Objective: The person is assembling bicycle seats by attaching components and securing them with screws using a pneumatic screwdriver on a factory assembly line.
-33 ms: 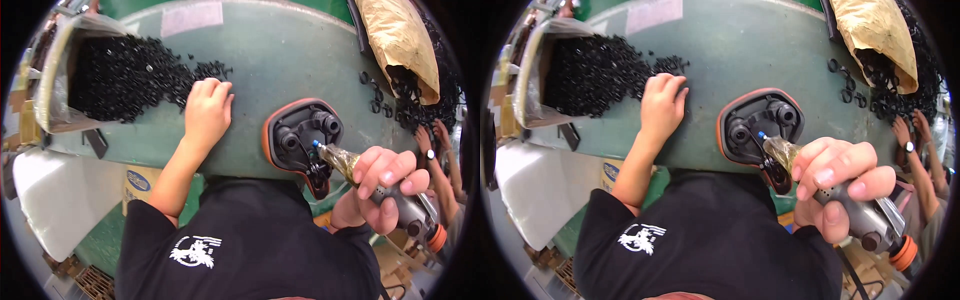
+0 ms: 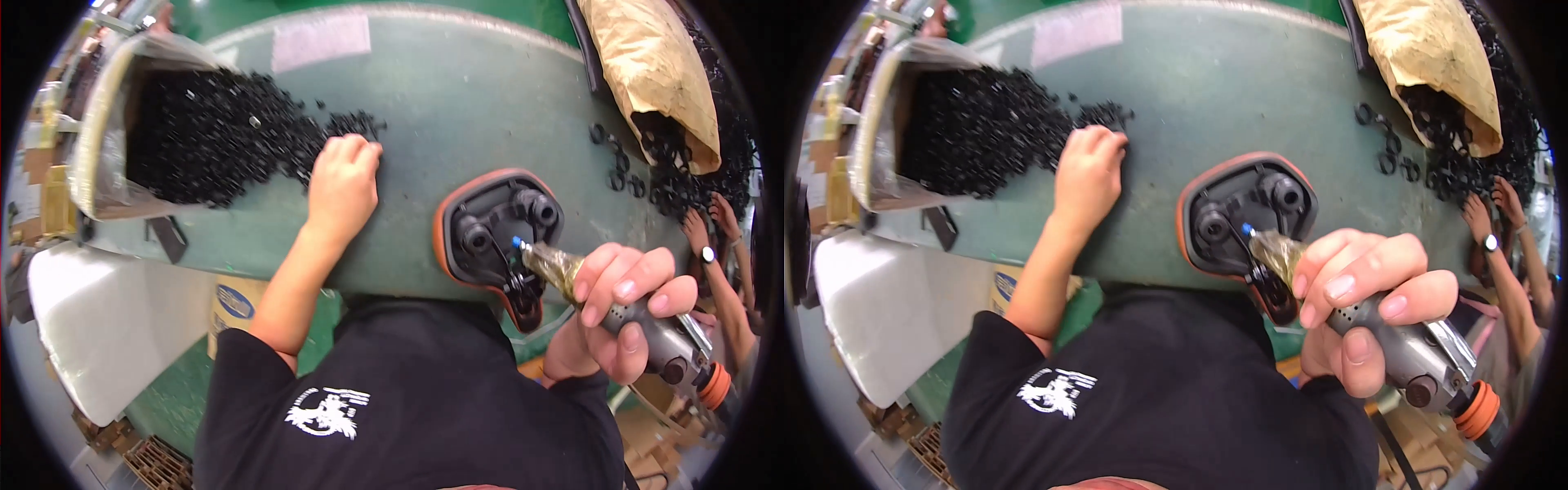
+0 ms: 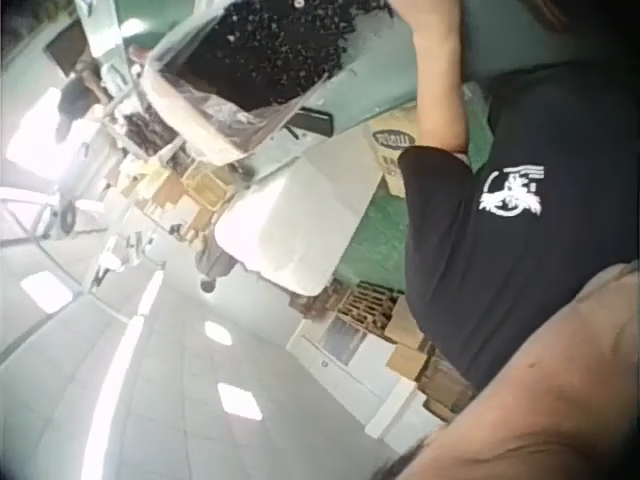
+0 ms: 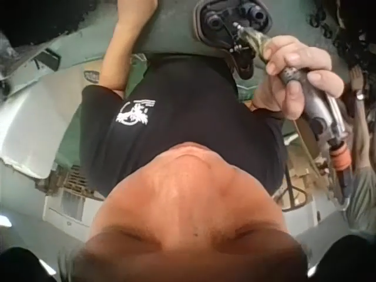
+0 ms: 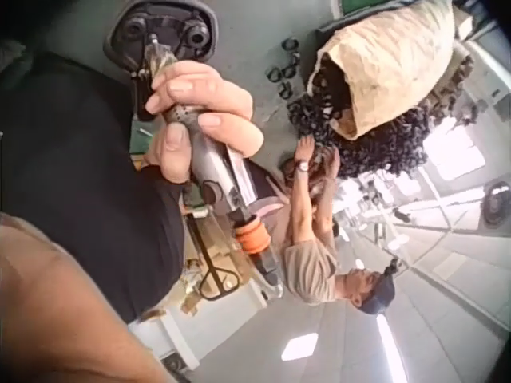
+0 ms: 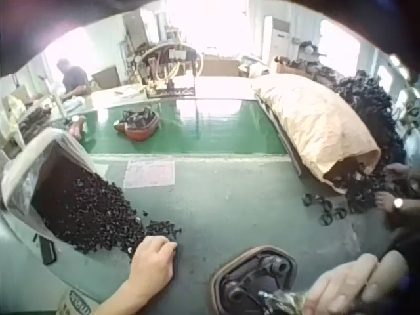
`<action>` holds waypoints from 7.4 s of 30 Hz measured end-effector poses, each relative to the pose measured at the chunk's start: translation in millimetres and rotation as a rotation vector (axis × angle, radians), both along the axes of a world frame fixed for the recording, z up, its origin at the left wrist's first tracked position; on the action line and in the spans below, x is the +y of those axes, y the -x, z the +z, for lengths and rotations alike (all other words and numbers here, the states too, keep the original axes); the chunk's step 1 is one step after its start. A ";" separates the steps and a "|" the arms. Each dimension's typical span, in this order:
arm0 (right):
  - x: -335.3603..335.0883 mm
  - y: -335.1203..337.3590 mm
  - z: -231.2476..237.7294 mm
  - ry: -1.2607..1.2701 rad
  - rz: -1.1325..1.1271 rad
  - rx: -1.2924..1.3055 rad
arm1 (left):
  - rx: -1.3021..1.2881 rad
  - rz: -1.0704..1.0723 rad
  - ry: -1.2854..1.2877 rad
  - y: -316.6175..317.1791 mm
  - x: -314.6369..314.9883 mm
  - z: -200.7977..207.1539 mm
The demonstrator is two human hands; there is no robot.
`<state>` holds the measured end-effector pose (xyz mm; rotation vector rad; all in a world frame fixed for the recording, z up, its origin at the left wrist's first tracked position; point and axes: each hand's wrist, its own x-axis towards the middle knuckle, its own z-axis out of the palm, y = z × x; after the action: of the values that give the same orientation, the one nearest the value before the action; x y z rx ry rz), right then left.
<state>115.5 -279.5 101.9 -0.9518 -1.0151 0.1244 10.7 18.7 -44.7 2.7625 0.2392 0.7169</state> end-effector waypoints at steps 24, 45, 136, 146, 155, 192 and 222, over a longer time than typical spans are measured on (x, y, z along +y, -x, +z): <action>-35.9 14.5 22.9 -0.276 0.064 0.043 | 0.086 -0.857 1.702 -12.3 -125.9 67.7; -85.2 3.7 22.1 -0.025 -0.364 -0.089 | 0.279 -0.868 0.356 -112.8 -89.3 91.7; 6.8 -0.9 -105.2 0.284 -0.181 0.096 | 0.017 -0.034 0.060 -46.1 70.6 -10.1; -10.5 0.8 -105.7 0.204 -0.189 0.135 | -0.164 0.312 -0.175 33.0 160.4 -6.7; -22.9 -2.9 -120.9 0.131 -0.138 0.225 | -0.135 0.176 -0.006 -9.1 104.4 -12.1; -77.8 25.0 -103.3 0.633 0.344 0.734 | -0.122 -0.166 1.920 14.1 -52.3 16.6; -43.1 24.5 14.1 -0.002 0.031 0.170 | 0.184 -0.798 1.838 6.4 -126.9 44.3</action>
<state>91.0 -322.6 116.1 -0.9085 -0.8734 0.2261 4.3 -108.1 -0.4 0.9382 -0.1538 -0.1065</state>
